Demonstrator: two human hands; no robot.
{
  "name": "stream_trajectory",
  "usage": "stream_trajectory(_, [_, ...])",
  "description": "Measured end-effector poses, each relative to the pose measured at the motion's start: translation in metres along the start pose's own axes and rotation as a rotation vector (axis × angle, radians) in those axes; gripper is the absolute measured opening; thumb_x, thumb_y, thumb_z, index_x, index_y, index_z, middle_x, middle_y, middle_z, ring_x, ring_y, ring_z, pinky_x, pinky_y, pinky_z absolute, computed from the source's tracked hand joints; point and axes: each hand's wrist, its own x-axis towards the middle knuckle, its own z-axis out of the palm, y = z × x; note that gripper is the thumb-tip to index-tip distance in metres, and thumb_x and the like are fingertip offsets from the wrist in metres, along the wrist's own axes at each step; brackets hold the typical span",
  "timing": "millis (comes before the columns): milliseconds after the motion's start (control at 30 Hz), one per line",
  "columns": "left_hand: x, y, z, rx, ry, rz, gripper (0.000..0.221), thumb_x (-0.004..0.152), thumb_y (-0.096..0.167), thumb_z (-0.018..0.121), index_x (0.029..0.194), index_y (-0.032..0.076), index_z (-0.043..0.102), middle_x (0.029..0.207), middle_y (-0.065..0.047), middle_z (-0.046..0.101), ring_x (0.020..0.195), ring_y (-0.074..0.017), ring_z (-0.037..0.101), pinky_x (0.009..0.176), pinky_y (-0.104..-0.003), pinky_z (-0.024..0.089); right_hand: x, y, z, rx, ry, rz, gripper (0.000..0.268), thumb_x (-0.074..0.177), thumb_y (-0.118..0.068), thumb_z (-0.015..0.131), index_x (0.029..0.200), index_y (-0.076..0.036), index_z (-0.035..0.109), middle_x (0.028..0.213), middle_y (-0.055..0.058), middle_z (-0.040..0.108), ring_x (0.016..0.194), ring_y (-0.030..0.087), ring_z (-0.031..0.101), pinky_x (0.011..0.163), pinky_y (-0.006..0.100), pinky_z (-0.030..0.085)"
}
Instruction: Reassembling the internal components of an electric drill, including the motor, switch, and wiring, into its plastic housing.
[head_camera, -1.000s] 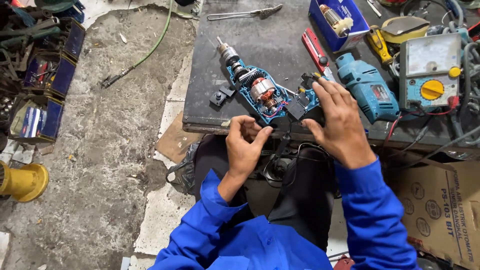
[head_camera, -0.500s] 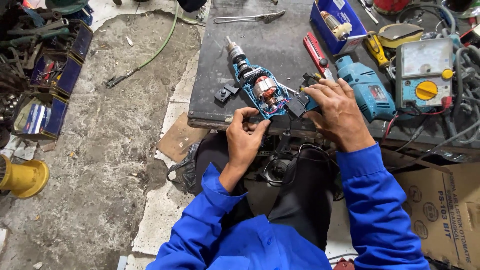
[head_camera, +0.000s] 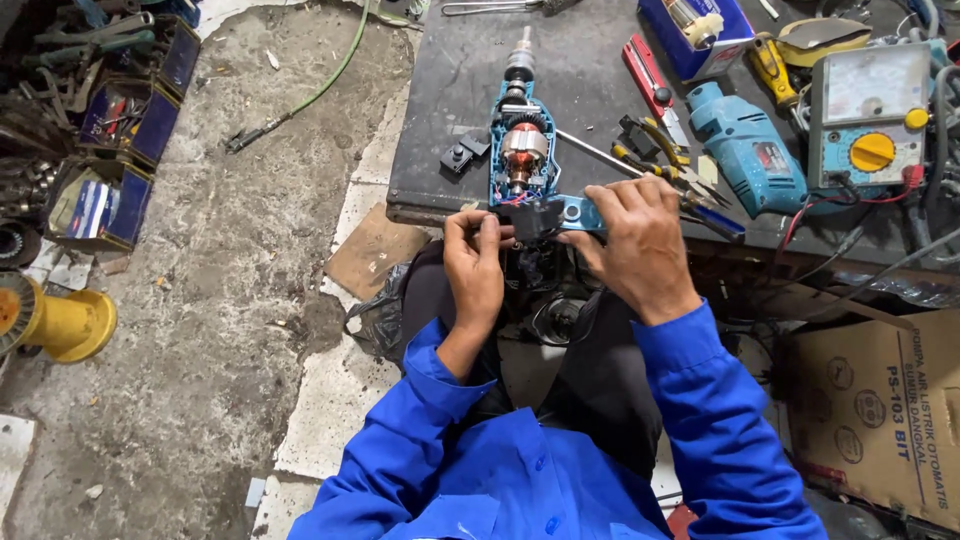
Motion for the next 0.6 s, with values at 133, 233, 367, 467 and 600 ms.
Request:
stream_trajectory(133, [-0.013, 0.005, -0.005, -0.024, -0.035, -0.035, 0.032, 0.106, 0.030, 0.057, 0.118, 0.001, 0.051, 0.107, -0.018, 0.062, 0.093, -0.0198, 0.067, 0.079, -0.037, 0.063, -0.009, -0.014, 0.014, 0.055, 0.040, 0.007, 0.055, 0.080, -0.040, 0.087, 0.120, -0.005, 0.071, 0.100, 0.011, 0.068, 0.101, 0.028, 0.063, 0.107, 0.044, 0.041])
stream_trajectory(233, [-0.016, 0.006, -0.011, -0.015, -0.061, -0.061, 0.038, 0.101, 0.023, 0.068, 0.123, 0.001, 0.048, 0.109, -0.016, 0.063, 0.091, -0.0144, 0.065, 0.083, -0.036, 0.064, -0.014, -0.025, 0.016, 0.079, 0.038, 0.047, 0.056, 0.082, -0.044, 0.085, 0.120, -0.006, 0.069, 0.099, 0.010, 0.064, 0.099, 0.028, 0.061, 0.101, 0.044, 0.044])
stream_trajectory(367, [-0.005, 0.010, -0.013, -0.001, -0.115, -0.093, 0.037, 0.097, 0.023, 0.074, 0.118, 0.000, 0.053, 0.100, -0.014, 0.065, 0.087, -0.0128, 0.065, 0.073, -0.033, 0.058, -0.010, -0.028, 0.019, 0.108, 0.046, 0.052, 0.053, 0.085, -0.040, 0.084, 0.120, -0.003, 0.068, 0.100, 0.012, 0.063, 0.097, 0.029, 0.060, 0.099, 0.044, 0.044])
stream_trajectory(467, [-0.008, 0.014, -0.013, 0.015, -0.108, -0.151, 0.034, 0.095, 0.021, 0.077, 0.114, 0.001, 0.057, 0.090, -0.009, 0.069, 0.080, -0.0071, 0.062, 0.067, -0.025, 0.053, -0.012, -0.030, 0.019, 0.124, 0.030, 0.062, 0.053, 0.085, -0.038, 0.085, 0.121, -0.002, 0.068, 0.103, 0.013, 0.064, 0.101, 0.030, 0.061, 0.101, 0.044, 0.043])
stream_trajectory(600, [-0.003, 0.022, -0.007, -0.035, -0.133, -0.228, 0.034, 0.094, 0.020, 0.077, 0.114, 0.001, 0.057, 0.086, -0.013, 0.073, 0.074, -0.0063, 0.060, 0.063, -0.024, 0.048, -0.005, -0.034, 0.007, 0.164, 0.069, 0.110, 0.060, 0.087, -0.039, 0.086, 0.128, 0.000, 0.067, 0.119, 0.017, 0.063, 0.118, 0.035, 0.058, 0.109, 0.049, 0.038])
